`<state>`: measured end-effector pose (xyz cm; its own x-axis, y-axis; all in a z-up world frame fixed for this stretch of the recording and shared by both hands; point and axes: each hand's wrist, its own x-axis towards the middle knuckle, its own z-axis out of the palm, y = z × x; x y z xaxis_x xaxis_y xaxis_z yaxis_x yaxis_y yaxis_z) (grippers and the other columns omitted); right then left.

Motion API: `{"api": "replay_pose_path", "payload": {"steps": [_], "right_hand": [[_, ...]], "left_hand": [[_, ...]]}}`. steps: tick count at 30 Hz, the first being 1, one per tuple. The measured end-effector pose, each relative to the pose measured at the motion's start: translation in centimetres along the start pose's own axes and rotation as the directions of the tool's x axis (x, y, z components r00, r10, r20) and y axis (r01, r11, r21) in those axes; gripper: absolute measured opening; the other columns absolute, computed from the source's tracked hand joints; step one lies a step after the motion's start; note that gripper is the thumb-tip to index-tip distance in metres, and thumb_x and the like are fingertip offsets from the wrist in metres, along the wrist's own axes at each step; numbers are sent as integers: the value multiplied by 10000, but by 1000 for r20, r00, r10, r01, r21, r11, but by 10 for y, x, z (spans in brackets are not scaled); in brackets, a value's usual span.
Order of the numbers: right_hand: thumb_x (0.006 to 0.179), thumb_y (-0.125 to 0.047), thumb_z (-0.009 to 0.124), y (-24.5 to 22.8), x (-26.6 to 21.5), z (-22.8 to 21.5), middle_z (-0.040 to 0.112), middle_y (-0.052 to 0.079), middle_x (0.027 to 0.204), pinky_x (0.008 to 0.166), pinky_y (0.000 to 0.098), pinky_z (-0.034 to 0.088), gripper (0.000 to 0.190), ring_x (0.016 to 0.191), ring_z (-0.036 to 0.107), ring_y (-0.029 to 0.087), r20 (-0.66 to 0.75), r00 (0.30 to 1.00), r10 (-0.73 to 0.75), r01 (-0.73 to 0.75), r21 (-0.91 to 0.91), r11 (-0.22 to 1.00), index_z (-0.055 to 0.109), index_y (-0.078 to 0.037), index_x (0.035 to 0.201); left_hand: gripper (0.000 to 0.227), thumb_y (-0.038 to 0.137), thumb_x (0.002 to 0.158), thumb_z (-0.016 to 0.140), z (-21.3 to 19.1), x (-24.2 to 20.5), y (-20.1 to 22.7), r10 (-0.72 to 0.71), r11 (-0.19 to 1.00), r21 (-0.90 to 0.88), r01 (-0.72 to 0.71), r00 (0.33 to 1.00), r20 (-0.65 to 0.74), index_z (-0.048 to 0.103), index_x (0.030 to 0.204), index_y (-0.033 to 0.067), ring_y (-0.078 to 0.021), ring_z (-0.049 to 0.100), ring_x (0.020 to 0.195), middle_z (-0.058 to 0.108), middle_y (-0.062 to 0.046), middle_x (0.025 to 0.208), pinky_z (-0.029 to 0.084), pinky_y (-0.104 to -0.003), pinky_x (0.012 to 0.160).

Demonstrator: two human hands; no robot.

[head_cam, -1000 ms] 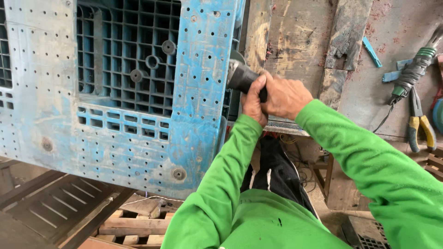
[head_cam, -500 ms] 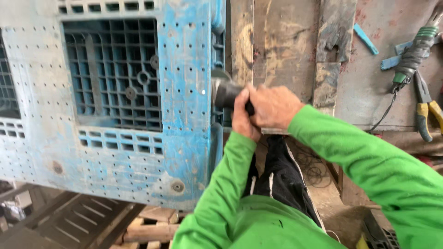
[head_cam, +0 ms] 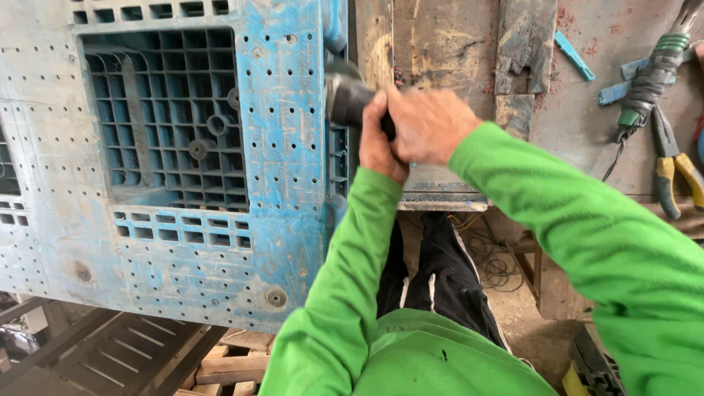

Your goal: The person uses an angle grinder with a sanding disc to smooth the surface of a blue plastic pallet. They reposition the pallet on a wooden stand and continue sanding different sections of the pallet's underside.

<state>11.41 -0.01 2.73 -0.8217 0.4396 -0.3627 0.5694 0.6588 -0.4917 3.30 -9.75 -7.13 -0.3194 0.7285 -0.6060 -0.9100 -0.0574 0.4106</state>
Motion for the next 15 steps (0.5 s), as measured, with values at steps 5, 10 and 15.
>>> {"api": "replay_pose_path", "payload": {"steps": [5,10,15], "right_hand": [[817,-234,649,-25,-41,22,674,208,876,571,494,573,440,719,710,409,93,992,-83,80,29,996,466,-13,1150],[802,-233,672,-36,-53,38,681,210,899,615,491,579,486,784,714,403,166,972,-165,155,71,985,458,-11,1177],[805,-230,660,-24,-19,15,674,207,918,612,478,587,457,761,703,401,176,982,-67,80,-70,994,463,-30,1165]], "left_hand": [[456,428,973,635,-13,-83,-17,49,998,-49,-51,998,-36,619,1292,103,-198,626,1155,656,-43,1222,507,-363,1039],[444,451,961,618,-24,-118,-25,39,991,-127,-47,997,-65,614,1269,130,-209,609,1177,647,-41,1229,499,-387,1047],[408,443,1008,636,-14,-62,-11,102,992,-83,-98,994,41,619,1246,112,-189,622,1120,649,-30,1170,509,-362,997]]}}
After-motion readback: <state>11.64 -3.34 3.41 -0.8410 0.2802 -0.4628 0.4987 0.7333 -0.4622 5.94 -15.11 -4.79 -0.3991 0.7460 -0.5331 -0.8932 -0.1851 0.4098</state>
